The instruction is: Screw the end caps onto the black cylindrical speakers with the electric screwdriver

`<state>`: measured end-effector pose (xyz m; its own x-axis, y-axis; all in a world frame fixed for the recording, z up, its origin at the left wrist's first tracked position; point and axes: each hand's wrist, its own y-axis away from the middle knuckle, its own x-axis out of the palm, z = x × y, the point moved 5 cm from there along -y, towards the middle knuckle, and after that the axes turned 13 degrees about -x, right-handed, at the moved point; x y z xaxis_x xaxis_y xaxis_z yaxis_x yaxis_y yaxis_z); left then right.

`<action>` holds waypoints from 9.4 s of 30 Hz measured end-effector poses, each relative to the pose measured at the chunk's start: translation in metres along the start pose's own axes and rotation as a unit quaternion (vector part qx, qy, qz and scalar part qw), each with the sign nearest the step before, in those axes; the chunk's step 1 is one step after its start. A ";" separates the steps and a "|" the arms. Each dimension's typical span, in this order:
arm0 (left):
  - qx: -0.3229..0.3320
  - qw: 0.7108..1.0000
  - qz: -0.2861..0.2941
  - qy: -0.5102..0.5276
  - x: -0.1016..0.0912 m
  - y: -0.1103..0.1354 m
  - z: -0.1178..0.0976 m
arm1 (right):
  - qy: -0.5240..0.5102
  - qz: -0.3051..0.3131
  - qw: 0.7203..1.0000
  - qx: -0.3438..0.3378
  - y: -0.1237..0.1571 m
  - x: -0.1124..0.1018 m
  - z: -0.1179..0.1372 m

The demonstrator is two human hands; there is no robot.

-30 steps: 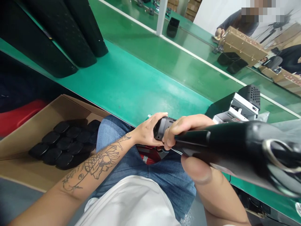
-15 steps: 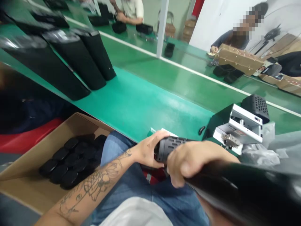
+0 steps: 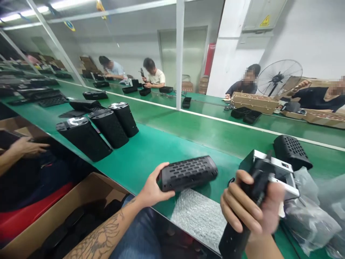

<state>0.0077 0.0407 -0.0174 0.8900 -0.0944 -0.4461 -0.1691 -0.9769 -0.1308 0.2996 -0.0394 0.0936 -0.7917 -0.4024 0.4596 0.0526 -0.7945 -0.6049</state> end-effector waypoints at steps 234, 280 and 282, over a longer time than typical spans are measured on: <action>-0.109 0.903 0.364 0.202 0.137 -0.085 -0.007 | -0.043 -0.366 0.876 0.309 0.048 -0.069 -0.141; -0.116 0.898 0.369 0.211 0.141 -0.086 -0.002 | -0.035 -0.377 0.869 0.319 0.045 -0.062 -0.137; -0.116 0.897 0.370 0.211 0.142 -0.086 -0.001 | -0.036 -0.379 0.866 0.323 0.044 -0.061 -0.136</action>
<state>0.1491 0.1113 -0.0686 0.6592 -0.7505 0.0472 -0.7314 -0.6253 0.2721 0.2676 0.0117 -0.0493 -0.7086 0.3383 0.6193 -0.1176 -0.9220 0.3690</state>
